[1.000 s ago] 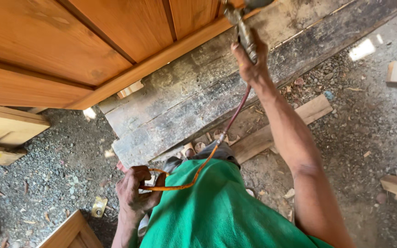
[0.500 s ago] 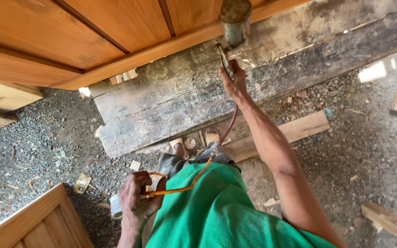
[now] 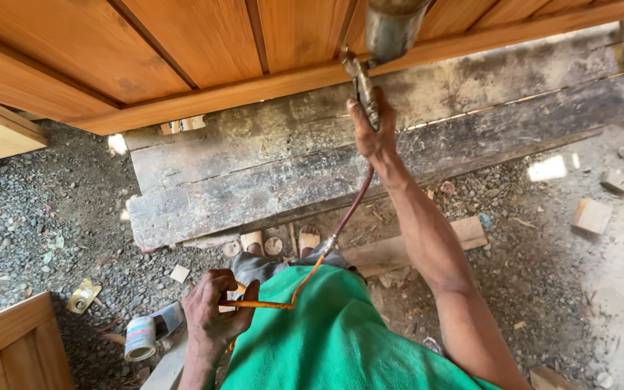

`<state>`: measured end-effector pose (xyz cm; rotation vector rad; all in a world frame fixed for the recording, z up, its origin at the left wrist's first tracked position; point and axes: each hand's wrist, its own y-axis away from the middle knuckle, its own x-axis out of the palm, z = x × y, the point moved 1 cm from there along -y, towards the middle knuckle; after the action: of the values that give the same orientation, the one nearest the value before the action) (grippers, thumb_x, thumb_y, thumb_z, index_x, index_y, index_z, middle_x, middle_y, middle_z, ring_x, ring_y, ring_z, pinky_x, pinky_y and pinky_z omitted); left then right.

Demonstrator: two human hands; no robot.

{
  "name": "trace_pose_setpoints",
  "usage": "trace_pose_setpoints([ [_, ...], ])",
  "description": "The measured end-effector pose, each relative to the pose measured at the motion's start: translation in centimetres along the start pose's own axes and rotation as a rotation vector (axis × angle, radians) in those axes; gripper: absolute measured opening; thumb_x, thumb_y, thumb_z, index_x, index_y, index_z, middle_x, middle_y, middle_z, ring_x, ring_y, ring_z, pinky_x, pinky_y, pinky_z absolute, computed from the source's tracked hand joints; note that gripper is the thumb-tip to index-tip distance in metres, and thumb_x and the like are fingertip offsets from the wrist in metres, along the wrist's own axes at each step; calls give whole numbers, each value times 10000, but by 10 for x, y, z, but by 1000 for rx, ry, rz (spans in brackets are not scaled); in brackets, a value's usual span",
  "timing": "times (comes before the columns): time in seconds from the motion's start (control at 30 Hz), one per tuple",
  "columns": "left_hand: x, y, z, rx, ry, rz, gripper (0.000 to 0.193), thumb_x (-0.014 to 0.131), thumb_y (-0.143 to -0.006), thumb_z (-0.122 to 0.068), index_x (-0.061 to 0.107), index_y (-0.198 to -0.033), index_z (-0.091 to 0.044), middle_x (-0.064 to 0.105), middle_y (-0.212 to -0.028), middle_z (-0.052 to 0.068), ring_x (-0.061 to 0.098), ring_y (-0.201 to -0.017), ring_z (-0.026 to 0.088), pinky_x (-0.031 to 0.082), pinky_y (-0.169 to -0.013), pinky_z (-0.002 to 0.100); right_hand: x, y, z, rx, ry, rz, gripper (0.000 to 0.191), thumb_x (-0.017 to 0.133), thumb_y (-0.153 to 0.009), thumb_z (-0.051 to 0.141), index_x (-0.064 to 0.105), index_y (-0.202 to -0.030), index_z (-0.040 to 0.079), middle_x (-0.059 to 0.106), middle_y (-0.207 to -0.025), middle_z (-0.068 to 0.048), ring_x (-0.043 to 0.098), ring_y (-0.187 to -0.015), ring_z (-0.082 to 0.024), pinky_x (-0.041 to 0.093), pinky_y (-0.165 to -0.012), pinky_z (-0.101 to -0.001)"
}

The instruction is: The person uses a spray gun to apply a finish to wooden planks mounted on a wall. They move the spray gun steadily along the length of the planks, covering the surface with a fine mist.

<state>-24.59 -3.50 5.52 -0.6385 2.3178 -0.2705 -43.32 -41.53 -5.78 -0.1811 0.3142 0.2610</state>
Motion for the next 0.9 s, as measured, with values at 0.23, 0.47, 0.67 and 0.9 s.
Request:
trace_pose_setpoints([
  [0.23, 3, 5, -11, 56, 31, -42, 422, 891, -734, -100, 518, -926, -48, 639, -834, 69, 640, -594, 140, 508, -460, 246, -41, -27, 96, -406, -78, -43, 353, 570, -1084, 414, 566, -1116, 63, 556, -723, -4, 507, -522, -87, 446, -432, -266],
  [0.47, 8, 11, -17, 59, 4, -71, 416, 901, -710, -106, 533, -899, -65, 633, -813, 67, 601, -560, 161, 460, -443, 284, -63, -48, 157, -598, -195, -68, 295, 599, -1104, 350, 630, -1035, 65, 560, -659, -1, 577, -478, -107, 495, -440, -287],
  [0.67, 10, 11, -15, 15, 9, -78, 415, 904, -715, -122, 531, -889, -72, 645, -827, 62, 628, -569, 154, 486, -438, 278, -75, -76, 192, -1123, 227, -285, 295, 442, -1175, 181, 649, -1272, -5, 610, -837, -109, 627, -539, -109, 519, -431, -220],
  [0.9, 5, 8, -23, 31, 12, -145, 413, 896, -728, -113, 515, -883, -79, 644, -827, 69, 647, -633, 192, 477, -463, 306, -97, -83, 213, -978, -118, -176, 316, 461, -1176, 230, 700, -1271, 47, 555, -733, -45, 526, -495, -131, 459, -399, -277],
])
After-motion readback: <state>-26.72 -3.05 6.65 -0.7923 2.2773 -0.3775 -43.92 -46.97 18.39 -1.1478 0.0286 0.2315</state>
